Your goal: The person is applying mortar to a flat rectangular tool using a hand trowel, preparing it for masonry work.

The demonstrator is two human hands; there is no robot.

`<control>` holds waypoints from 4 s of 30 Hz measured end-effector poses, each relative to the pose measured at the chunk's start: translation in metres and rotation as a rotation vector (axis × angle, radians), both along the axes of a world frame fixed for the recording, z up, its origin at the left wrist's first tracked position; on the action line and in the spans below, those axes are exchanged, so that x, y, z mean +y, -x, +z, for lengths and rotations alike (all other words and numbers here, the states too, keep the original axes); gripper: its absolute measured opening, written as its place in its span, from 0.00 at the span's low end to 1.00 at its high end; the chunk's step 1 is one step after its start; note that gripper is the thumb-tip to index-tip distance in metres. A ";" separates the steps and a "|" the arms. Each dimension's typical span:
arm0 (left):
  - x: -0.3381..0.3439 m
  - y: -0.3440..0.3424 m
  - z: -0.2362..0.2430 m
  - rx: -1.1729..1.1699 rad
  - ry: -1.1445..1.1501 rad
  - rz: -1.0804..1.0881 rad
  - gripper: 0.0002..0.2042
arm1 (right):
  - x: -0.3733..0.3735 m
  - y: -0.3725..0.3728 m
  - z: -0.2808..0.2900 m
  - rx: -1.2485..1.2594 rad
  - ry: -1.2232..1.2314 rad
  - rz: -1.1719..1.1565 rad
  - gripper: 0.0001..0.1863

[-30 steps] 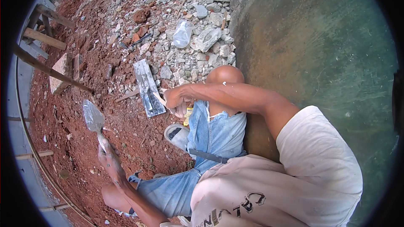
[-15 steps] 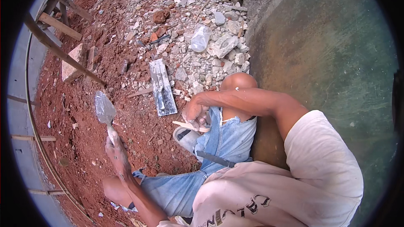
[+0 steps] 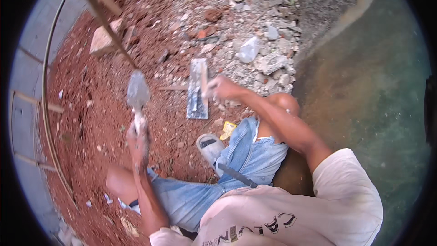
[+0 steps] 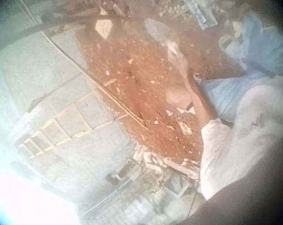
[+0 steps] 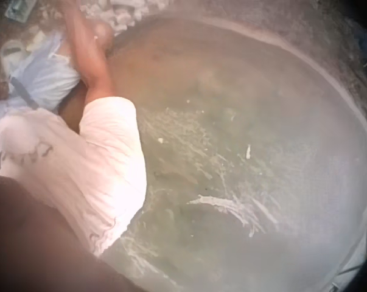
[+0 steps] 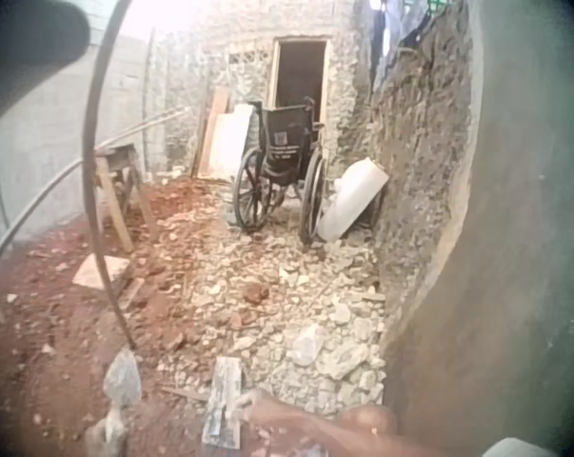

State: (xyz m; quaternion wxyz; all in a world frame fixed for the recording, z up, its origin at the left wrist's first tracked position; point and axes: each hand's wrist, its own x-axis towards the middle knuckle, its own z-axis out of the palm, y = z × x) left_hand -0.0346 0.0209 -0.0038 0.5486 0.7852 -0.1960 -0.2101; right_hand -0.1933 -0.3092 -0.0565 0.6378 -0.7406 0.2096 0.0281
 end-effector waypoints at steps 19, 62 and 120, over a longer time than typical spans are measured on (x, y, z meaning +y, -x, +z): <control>-0.036 0.038 -0.011 0.037 -0.112 -0.347 0.21 | 0.046 -0.025 0.026 -0.267 -0.038 -0.273 0.10; -0.047 0.056 -0.008 -0.144 -0.115 -0.289 0.22 | 0.050 -0.021 0.031 -0.275 0.213 -0.228 0.11; -0.051 0.054 -0.006 0.063 -0.053 -0.305 0.21 | 0.052 -0.014 0.034 -0.256 0.123 -0.238 0.11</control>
